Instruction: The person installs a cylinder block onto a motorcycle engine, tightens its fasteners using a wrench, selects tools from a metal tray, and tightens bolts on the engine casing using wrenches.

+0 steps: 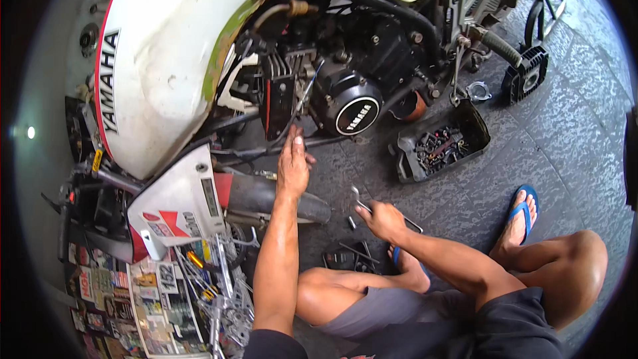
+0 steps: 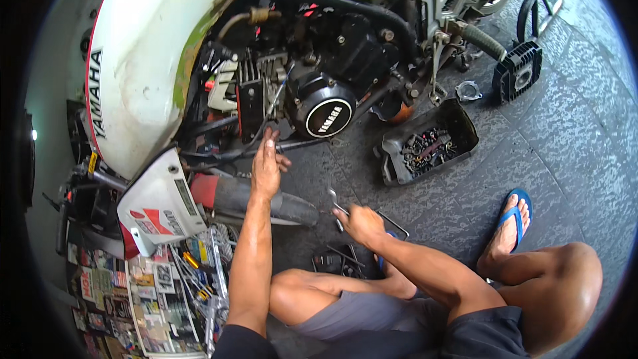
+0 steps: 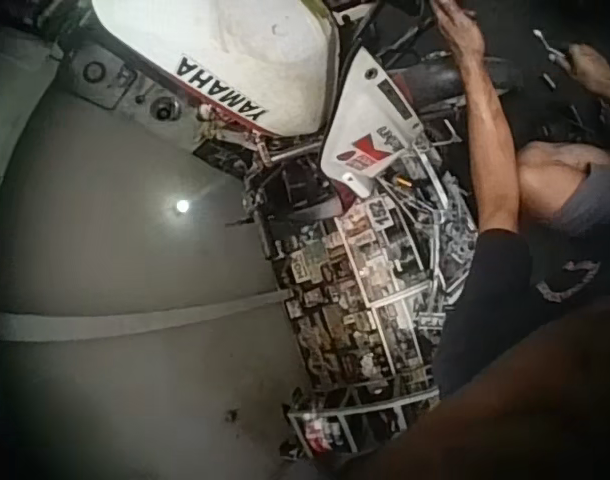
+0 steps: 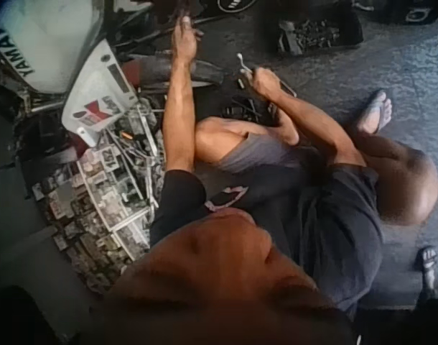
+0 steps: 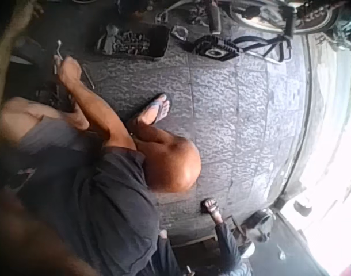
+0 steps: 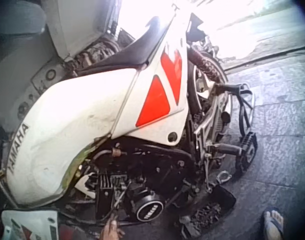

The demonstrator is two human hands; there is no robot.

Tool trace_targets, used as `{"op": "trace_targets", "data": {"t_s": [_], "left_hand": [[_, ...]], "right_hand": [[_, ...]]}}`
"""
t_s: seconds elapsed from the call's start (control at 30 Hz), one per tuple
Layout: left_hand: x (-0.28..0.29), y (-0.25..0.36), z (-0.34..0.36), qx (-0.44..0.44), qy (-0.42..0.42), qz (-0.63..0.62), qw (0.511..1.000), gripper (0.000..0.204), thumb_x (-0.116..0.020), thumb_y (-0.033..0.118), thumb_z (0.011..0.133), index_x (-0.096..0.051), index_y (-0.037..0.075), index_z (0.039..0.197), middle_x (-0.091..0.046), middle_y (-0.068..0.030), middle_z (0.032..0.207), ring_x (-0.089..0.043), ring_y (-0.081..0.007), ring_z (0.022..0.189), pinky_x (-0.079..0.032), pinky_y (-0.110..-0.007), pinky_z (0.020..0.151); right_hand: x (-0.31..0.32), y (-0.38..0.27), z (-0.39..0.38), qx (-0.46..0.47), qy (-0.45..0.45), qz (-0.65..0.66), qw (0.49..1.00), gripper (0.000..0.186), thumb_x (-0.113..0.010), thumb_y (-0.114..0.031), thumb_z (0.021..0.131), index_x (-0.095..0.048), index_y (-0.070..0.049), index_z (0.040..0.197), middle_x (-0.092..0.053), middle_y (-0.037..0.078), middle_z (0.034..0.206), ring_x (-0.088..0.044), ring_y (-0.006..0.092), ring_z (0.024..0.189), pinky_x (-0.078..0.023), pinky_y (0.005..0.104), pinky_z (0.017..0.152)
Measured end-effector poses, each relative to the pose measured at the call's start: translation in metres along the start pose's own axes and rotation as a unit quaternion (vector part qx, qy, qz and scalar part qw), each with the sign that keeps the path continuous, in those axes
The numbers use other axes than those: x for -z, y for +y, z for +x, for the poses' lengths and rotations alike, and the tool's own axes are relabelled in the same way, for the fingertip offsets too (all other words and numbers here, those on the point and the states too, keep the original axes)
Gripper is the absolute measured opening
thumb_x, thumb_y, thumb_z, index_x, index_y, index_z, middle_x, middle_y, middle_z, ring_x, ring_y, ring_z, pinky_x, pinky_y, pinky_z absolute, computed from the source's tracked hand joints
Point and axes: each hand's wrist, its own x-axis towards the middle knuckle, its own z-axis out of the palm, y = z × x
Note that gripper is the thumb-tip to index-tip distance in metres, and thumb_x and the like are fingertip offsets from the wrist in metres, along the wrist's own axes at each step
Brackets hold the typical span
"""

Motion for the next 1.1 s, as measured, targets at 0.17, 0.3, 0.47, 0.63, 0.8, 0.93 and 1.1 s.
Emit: {"op": "trace_targets", "data": {"t_s": [0.17, 0.3, 0.47, 0.63, 0.8, 0.93, 1.1], "left_hand": [[0.004, -0.005, -0.006, -0.032, 0.013, 0.026, 0.999, 0.064, -0.029, 0.046, 0.104, -0.027, 0.002, 0.15, -0.049, -0.0146, 0.142, -0.06, -0.0112, 0.066, -0.048, -0.023, 0.056], [0.004, -0.004, -0.001, -0.055, 0.004, 0.004, 0.998, 0.067, -0.026, 0.049, 0.103, -0.025, 0.001, 0.15, -0.046, -0.0148, 0.144, -0.06, -0.0119, 0.067, -0.048, -0.022, 0.056], [0.009, -0.013, -0.002, -0.047, 0.009, 0.015, 0.999, 0.07, -0.026, 0.051, 0.103, -0.022, 0.001, 0.151, -0.044, -0.0171, 0.146, -0.059, -0.0117, 0.069, -0.048, -0.022, 0.054], [0.003, -0.006, -0.003, 0.012, 0.004, 0.011, 1.0, 0.067, -0.029, 0.048, 0.103, -0.02, 0.002, 0.152, -0.041, -0.0164, 0.147, -0.06, -0.015, 0.077, -0.049, -0.026, 0.061], [0.005, -0.014, 0.007, -0.002, -0.02, 0.039, 0.999, 0.07, -0.021, 0.054, 0.102, -0.011, 0.008, 0.155, -0.033, -0.0152, 0.153, -0.057, -0.0159, 0.098, -0.047, -0.028, 0.083], [0.008, -0.007, 0.01, -0.001, -0.022, -0.001, 1.0, 0.073, -0.021, 0.056, 0.101, -0.011, 0.008, 0.154, -0.027, -0.0165, 0.155, -0.047, -0.0233, 0.127, -0.04, -0.032, 0.101], [0.015, 0.003, 0.014, 0.038, -0.05, 0.002, 0.998, 0.076, -0.022, 0.06, 0.1, -0.024, 0.003, 0.151, -0.036, -0.0185, 0.149, -0.046, -0.0251, 0.13, -0.039, -0.032, 0.103]], "right_hand": [[0.008, -0.042, 0.013, 0.042, 0.041, 0.067, 0.996, 0.053, -0.039, -0.046, 0.097, -0.062, 0.002, 0.101, -0.066, 0.031, 0.088, -0.064, 0.0477, 0.088, -0.048, 0.0547, 0.083], [0.032, -0.077, 0.01, 0.111, 0.004, 0.142, 0.984, 0.046, -0.038, -0.04, 0.098, -0.059, 0.002, 0.1, -0.066, 0.03, 0.086, -0.064, 0.0481, 0.084, -0.047, 0.0561, 0.083], [0.018, -0.091, 0.029, 0.079, 0.11, 0.084, 0.987, 0.022, -0.049, -0.02, 0.093, -0.057, 0.001, 0.093, -0.064, 0.031, 0.08, -0.063, 0.0487, 0.079, -0.05, 0.0548, 0.072], [0.035, -0.12, 0.072, 0.151, 0.147, 0.081, 0.974, 0.022, -0.051, -0.017, 0.09, -0.058, 0.004, 0.093, -0.064, 0.032, 0.08, -0.064, 0.0473, 0.078, -0.05, 0.0551, 0.073], [0.036, -0.133, 0.094, 0.154, 0.166, 0.065, 0.972, 0.021, -0.054, -0.015, 0.087, -0.057, 0.006, 0.09, -0.065, 0.031, 0.081, -0.065, 0.0473, 0.079, -0.051, 0.0547, 0.073], [0.034, -0.144, 0.09, 0.148, 0.168, 0.065, 0.973, 0.023, -0.052, -0.016, 0.088, -0.054, 0.006, 0.093, -0.065, 0.031, 0.084, -0.065, 0.0476, 0.08, -0.052, 0.0549, 0.073], [0.024, -0.149, 0.075, 0.124, 0.126, 0.087, 0.98, 0.027, -0.054, -0.015, 0.087, -0.052, 0.007, 0.101, -0.067, 0.029, 0.087, -0.067, 0.0456, 0.084, -0.054, 0.0519, 0.076]]}}
